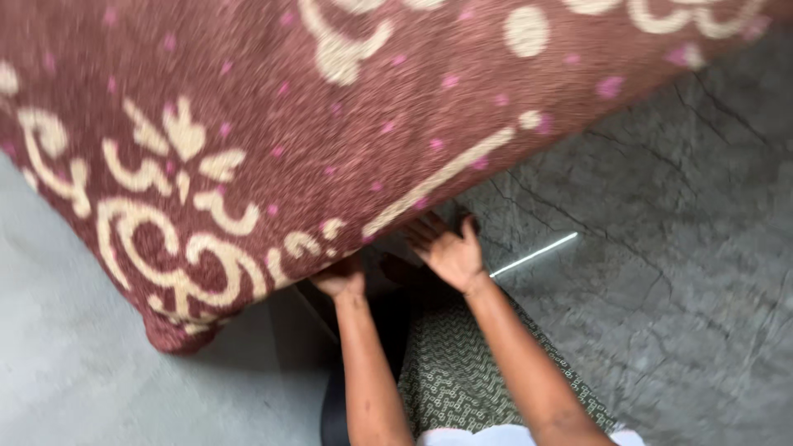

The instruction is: The person makes a bed by spreading a large blanket across the mattress, tucking the edges between the mattress and the wooden frame, and then folding and placing other bedding items.

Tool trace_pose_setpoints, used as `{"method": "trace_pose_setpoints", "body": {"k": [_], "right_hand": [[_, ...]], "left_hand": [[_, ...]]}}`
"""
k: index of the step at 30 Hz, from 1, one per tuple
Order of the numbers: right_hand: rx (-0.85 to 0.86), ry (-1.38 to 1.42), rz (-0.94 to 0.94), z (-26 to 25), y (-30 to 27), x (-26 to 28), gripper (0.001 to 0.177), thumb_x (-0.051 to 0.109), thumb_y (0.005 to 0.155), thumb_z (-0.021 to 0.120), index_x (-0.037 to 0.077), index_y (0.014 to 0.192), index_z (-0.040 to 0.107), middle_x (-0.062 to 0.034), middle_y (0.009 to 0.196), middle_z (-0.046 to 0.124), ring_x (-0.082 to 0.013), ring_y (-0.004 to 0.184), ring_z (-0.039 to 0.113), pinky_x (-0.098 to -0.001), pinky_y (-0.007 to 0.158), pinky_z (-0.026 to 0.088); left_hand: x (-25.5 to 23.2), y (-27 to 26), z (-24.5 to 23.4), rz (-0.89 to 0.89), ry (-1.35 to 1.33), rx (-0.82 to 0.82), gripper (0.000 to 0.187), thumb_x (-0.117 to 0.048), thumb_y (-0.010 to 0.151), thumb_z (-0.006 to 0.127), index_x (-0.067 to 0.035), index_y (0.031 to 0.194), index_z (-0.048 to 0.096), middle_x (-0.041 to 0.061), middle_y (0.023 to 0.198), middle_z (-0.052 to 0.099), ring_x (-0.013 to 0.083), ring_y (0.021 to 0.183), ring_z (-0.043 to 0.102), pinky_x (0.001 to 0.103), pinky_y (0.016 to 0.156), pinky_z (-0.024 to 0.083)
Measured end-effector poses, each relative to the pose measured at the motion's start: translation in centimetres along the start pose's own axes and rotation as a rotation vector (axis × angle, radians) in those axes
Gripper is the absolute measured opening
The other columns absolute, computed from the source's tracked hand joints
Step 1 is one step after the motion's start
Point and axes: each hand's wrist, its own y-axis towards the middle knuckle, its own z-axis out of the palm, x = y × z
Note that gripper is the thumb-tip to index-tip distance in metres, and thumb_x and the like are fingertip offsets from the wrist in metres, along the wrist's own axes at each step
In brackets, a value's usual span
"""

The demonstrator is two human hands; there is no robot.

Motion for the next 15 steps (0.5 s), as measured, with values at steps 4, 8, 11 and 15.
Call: {"method": "trace_pose_setpoints", "body": {"k": [4,8,11,15], "right_hand": [[-0.001,-0.135,-0.228,-0.2,-3.7,5.7,0.092,0.078,0.093,0.035,0.014,0.158,0.038,-0.0182,0.163,0.039,-0.0356,0.151,0.037,-0.0497,0.125,0.029],[-0.032,0.008,-0.383,-1.4,-3.8,11.3,0.09,0.078,0.094,0.033,0.013,0.156,0.04,-0.018,0.161,0.041,-0.0348,0.147,0.041,-0.048,0.121,0.032],[-0.119,0.042,-0.489,-1.0,-4.2,16.0,0.09,0.077,0.096,0.031,0.011,0.157,0.04,-0.0171,0.161,0.042,-0.0329,0.146,0.042,-0.0461,0.12,0.037],[-0.036,0.014,-0.512,0.6,-5.6,23.1,0.093,0.078,0.096,0.03,0.01,0.159,0.039,-0.0183,0.159,0.044,-0.0336,0.144,0.042,-0.0453,0.119,0.039]], "left_hand": [[0.7,-0.3,-2.0,-0.019,0.05,-0.14,0.066,-0.057,0.103,0.046,-0.008,0.148,0.053,0.012,0.149,0.057,0.0322,0.136,0.054,0.05,0.116,0.043],[7.6,-1.0,-2.6,-0.102,0.153,-0.271,0.075,-0.068,0.102,0.038,-0.007,0.141,0.056,0.015,0.14,0.06,0.0337,0.127,0.056,0.052,0.109,0.044],[16.7,-1.8,0.3,-0.314,0.169,-0.172,0.088,-0.073,0.098,0.034,-0.001,0.148,0.049,0.02,0.149,0.053,0.0368,0.134,0.05,0.055,0.112,0.044],[28.8,-2.2,5.5,-0.465,0.188,0.032,0.1,-0.079,0.093,0.031,-0.002,0.156,0.038,0.021,0.162,0.038,0.0396,0.15,0.035,0.054,0.121,0.034]]}}
